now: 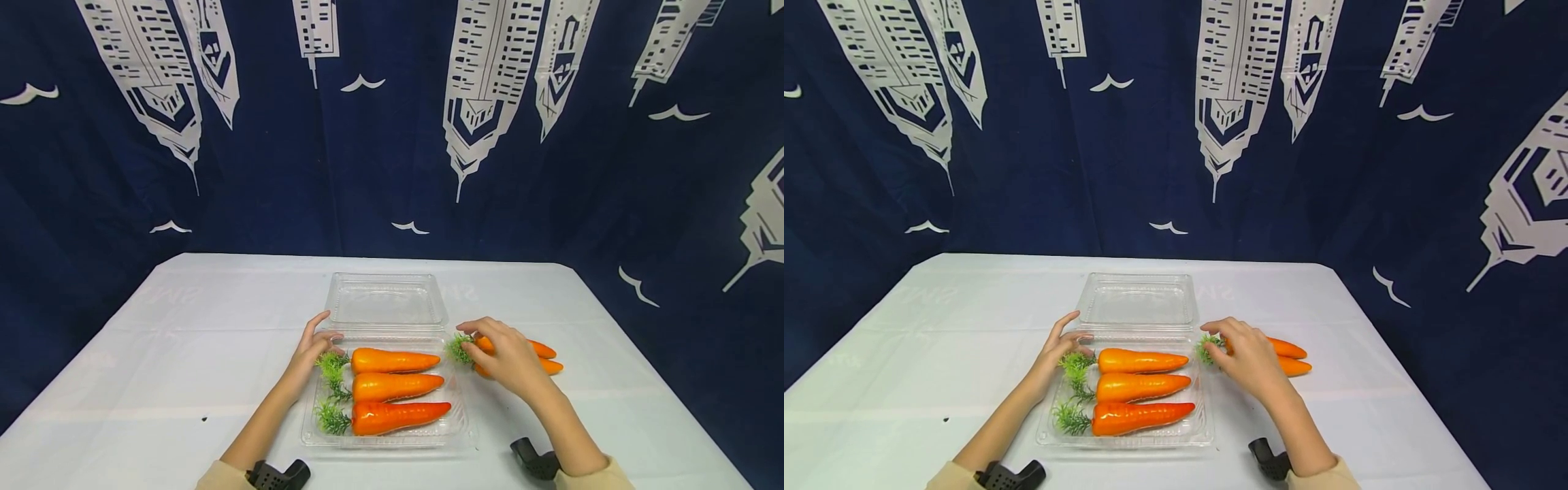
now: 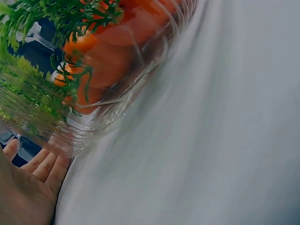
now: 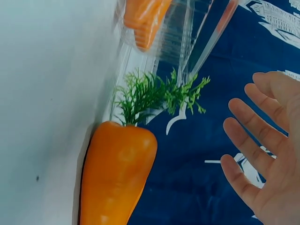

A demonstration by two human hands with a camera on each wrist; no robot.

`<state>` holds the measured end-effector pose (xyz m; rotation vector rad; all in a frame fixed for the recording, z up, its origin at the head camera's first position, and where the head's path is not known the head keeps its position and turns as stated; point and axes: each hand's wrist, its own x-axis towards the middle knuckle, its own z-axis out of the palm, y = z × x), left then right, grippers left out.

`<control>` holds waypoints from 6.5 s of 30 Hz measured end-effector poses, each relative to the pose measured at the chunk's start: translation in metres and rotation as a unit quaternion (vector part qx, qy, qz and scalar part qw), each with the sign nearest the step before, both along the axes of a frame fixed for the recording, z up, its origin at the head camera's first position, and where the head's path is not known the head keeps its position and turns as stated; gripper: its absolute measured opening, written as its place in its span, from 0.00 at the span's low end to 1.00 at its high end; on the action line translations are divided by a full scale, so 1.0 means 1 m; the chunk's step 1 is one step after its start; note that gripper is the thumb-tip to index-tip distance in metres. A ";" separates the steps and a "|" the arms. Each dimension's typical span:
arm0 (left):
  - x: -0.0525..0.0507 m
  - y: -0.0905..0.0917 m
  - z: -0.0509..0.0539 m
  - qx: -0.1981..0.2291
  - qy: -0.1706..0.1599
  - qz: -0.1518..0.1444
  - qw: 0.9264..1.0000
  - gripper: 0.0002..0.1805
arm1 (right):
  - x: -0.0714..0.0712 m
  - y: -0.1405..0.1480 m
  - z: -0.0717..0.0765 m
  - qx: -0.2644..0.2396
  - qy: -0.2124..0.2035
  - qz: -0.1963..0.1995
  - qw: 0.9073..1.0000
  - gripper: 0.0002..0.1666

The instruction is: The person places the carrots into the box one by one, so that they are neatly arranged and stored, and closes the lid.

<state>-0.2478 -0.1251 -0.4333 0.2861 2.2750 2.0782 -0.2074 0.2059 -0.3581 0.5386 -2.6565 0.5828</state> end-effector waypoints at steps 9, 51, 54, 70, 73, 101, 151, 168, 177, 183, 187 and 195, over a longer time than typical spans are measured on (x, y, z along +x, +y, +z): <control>0.000 0.000 0.000 -0.002 0.001 -0.003 1.000 0.33 | -0.003 0.009 0.001 -0.012 -0.015 -0.017 1.000 0.16; 0.001 -0.001 -0.001 0.007 0.006 -0.009 1.000 0.34 | -0.014 0.080 -0.009 -0.043 -0.229 -0.010 0.972 0.21; 0.001 -0.001 -0.001 0.007 0.006 -0.007 1.000 0.34 | -0.015 0.084 -0.012 -0.056 -0.243 0.005 0.968 0.22; 0.001 0.000 -0.002 0.007 0.011 -0.005 1.000 0.33 | -0.019 0.098 -0.023 -0.083 -0.261 0.064 0.960 0.20; 0.001 0.000 -0.001 0.010 0.007 -0.004 1.000 0.33 | -0.020 0.100 -0.025 -0.083 -0.263 0.073 0.959 0.20; 0.001 0.000 -0.001 0.010 0.006 -0.007 1.000 0.33 | -0.021 0.114 -0.042 -0.133 -0.315 0.130 0.931 0.24; 0.001 0.001 0.000 0.002 0.005 0.003 1.000 0.34 | -0.014 0.128 -0.021 -0.111 -0.337 0.060 0.933 0.28; 0.001 0.001 0.000 0.004 0.002 0.003 1.000 0.34 | -0.009 0.124 -0.003 -0.134 -0.307 0.085 0.938 0.27; 0.000 0.001 -0.001 0.006 0.002 0.001 1.000 0.33 | -0.006 0.112 0.006 -0.138 -0.285 0.106 0.943 0.26; 0.000 0.001 -0.001 0.006 0.003 -0.001 1.000 0.34 | -0.004 0.101 0.010 -0.140 -0.281 0.110 0.943 0.25; 0.000 0.001 0.000 0.006 0.003 -0.002 1.000 0.34 | -0.001 0.094 0.015 -0.139 -0.277 0.118 0.943 0.25; 0.000 0.001 0.000 0.001 0.002 -0.002 1.000 0.34 | 0.003 0.084 0.021 -0.127 -0.273 0.119 0.946 0.25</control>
